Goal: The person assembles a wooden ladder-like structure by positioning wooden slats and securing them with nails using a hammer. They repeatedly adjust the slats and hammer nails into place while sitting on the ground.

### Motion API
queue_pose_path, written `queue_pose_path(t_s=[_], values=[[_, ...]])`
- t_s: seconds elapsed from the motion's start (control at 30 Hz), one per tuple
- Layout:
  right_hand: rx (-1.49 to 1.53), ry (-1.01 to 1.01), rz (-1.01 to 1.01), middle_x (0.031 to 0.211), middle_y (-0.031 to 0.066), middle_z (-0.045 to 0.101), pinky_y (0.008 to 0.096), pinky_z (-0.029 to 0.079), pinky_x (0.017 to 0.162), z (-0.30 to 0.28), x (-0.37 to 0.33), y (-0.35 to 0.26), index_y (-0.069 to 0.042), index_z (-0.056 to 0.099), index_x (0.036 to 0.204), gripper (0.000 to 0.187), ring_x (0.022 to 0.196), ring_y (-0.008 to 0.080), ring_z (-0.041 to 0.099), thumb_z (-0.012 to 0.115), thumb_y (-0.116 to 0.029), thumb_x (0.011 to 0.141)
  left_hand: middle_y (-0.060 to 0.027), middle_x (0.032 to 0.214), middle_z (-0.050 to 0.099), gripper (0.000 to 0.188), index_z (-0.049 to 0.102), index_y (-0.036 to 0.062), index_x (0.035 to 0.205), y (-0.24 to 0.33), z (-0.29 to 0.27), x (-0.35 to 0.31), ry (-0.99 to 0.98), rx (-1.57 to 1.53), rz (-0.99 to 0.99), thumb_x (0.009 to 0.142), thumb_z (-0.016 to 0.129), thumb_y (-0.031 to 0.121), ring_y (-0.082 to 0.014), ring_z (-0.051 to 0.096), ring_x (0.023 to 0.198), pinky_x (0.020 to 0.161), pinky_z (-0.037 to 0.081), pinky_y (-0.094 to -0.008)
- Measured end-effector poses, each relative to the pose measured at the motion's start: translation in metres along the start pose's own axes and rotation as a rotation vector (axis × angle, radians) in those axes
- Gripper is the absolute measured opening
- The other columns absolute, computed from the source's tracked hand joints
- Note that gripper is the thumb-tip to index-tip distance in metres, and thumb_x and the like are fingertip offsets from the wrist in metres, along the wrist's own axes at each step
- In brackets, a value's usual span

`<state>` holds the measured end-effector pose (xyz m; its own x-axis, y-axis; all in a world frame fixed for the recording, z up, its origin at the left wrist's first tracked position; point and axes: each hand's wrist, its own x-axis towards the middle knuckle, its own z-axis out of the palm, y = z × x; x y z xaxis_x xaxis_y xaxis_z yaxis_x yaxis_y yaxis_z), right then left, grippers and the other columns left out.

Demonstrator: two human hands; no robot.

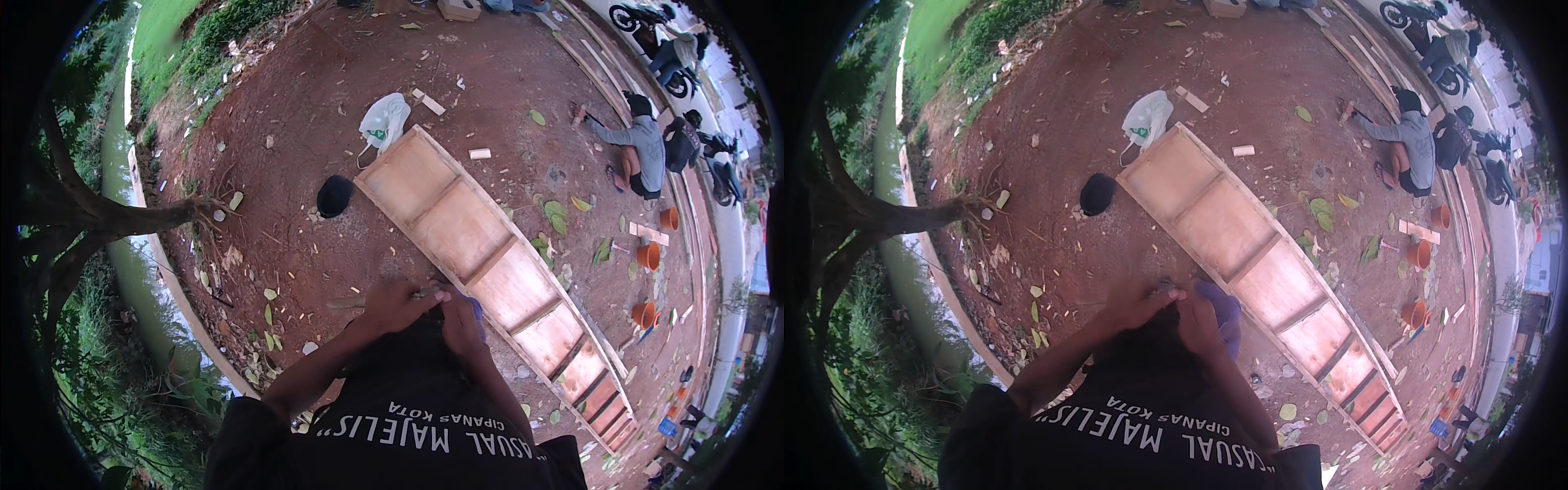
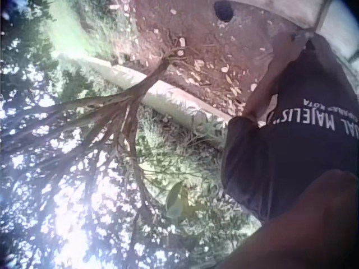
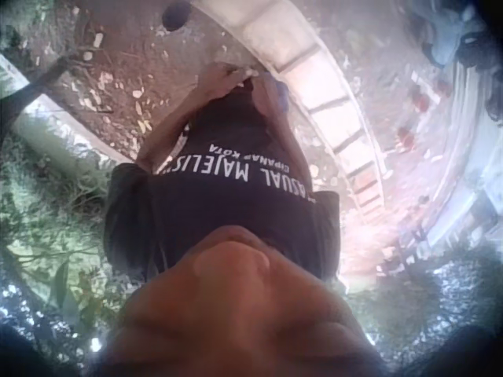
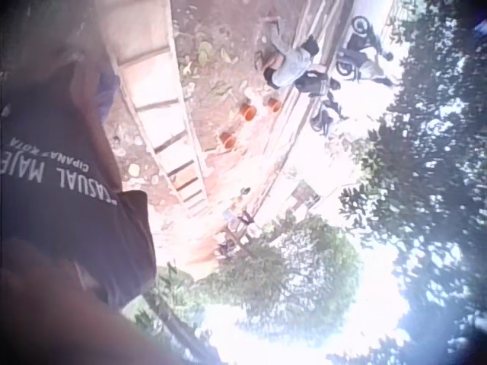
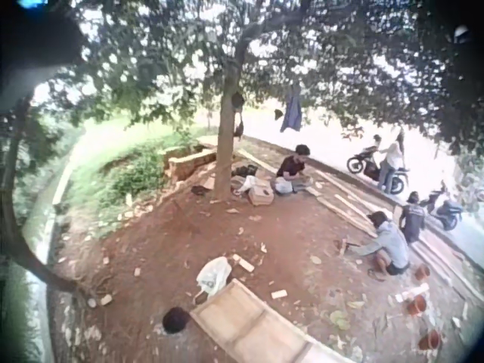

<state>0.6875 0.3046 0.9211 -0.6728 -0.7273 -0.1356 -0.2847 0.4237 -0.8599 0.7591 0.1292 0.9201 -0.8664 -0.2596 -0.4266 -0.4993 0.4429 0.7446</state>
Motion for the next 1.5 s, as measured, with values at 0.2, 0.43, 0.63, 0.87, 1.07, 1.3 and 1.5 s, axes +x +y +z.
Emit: queue_pose_path(t_s=[0.2, 0.43, 0.63, 0.87, 1.07, 1.3, 1.5], values=[[0.07, 0.017, 0.351, 0.1, 0.0208, 0.07, 0.0377, 0.051, 0.089, -0.001, -0.008, 0.051, 0.004, 0.064, 0.113, 0.047, 0.096, 0.0288, 0.067, 0.038, -0.035, 0.11, -0.0221, 0.081, 0.071, 0.076, 0.078, 0.0051, 0.085, -0.119, 0.028, 0.04, 0.251, -0.039, -0.093, 0.09, 0.047, 0.074, -0.0424, 0.07, 0.087, 0.08, 0.053, -0.0516], [-0.466, -0.213, 0.771, 0.101, 0.0249, 0.071, 0.0508, 0.052, 0.087, -0.015, -0.066, 0.144, -0.001, 0.067, 0.105, 0.051, 0.102, 0.0421, 0.068, 0.052, -0.049, 0.099, -0.0217, 0.083, 0.073, 0.076, 0.077, 0.0037, 0.088, -0.218, 0.025, 0.057, 0.156, 0.023, -0.395, 0.092, 0.044, 0.072, -0.0432, 0.071, 0.091, 0.087, 0.051, -0.0515], [-0.507, -0.374, 0.813, 0.101, 0.0243, 0.072, 0.0535, 0.053, 0.087, -0.003, -0.086, 0.185, -0.003, 0.067, 0.11, 0.061, 0.101, 0.044, 0.068, 0.057, -0.06, 0.091, -0.0215, 0.075, 0.07, 0.079, 0.074, 0.0, 0.081, -0.247, 0.037, 0.043, 0.236, 0.009, -0.473, 0.092, 0.042, 0.072, -0.0426, 0.07, 0.085, 0.086, 0.049, -0.0519], [-0.353, -0.303, 0.792, 0.099, 0.0268, 0.071, 0.0531, 0.054, 0.085, -0.015, -0.096, 0.207, -0.002, 0.067, 0.111, 0.05, 0.099, 0.0446, 0.069, 0.065, -0.046, 0.088, -0.0196, 0.066, 0.067, 0.085, 0.07, -0.0026, 0.068, -0.182, 0.03, 0.027, 0.226, -0.23, -0.874, 0.093, 0.04, 0.073, -0.0392, 0.07, 0.079, 0.084, 0.049, -0.052], [-0.298, -0.182, 0.797, 0.099, 0.0281, 0.07, 0.0533, 0.053, 0.085, -0.038, -0.116, 0.222, 0.001, 0.068, 0.106, 0.043, 0.097, 0.0446, 0.069, 0.065, -0.038, 0.089, -0.0269, 0.078, 0.069, 0.087, 0.072, -0.0059, 0.076, -0.139, 0.046, 0.062, 0.153, -0.07, -0.737, 0.094, 0.038, 0.073, -0.0443, 0.07, 0.09, 0.089, 0.047, -0.0546], [-0.094, -0.089, 0.834, 0.094, 0.0253, 0.072, 0.0461, 0.054, 0.081, -0.05, -0.137, 0.199, 0.003, 0.073, 0.097, 0.043, 0.09, 0.036, 0.071, 0.07, -0.038, 0.086, -0.0351, 0.106, 0.067, 0.084, 0.073, -0.0078, 0.098, -0.148, 0.06, 0.104, 0.063, 0.155, -0.375, 0.095, 0.042, 0.07, -0.0502, 0.064, 0.107, 0.094, 0.046, -0.0551], [0.009, 0.081, 0.843, 0.091, 0.0275, 0.072, 0.0489, 0.054, 0.079, -0.016, -0.163, 0.145, 0.004, 0.073, 0.097, 0.044, 0.088, 0.0411, 0.071, 0.066, -0.038, 0.087, -0.0327, 0.098, 0.069, 0.081, 0.071, -0.0037, 0.104, -0.233, 0.073, 0.102, 0.044, 0.122, -0.412, 0.094, 0.041, 0.071, -0.0447, 0.068, 0.097, 0.083, 0.048, -0.0544]])
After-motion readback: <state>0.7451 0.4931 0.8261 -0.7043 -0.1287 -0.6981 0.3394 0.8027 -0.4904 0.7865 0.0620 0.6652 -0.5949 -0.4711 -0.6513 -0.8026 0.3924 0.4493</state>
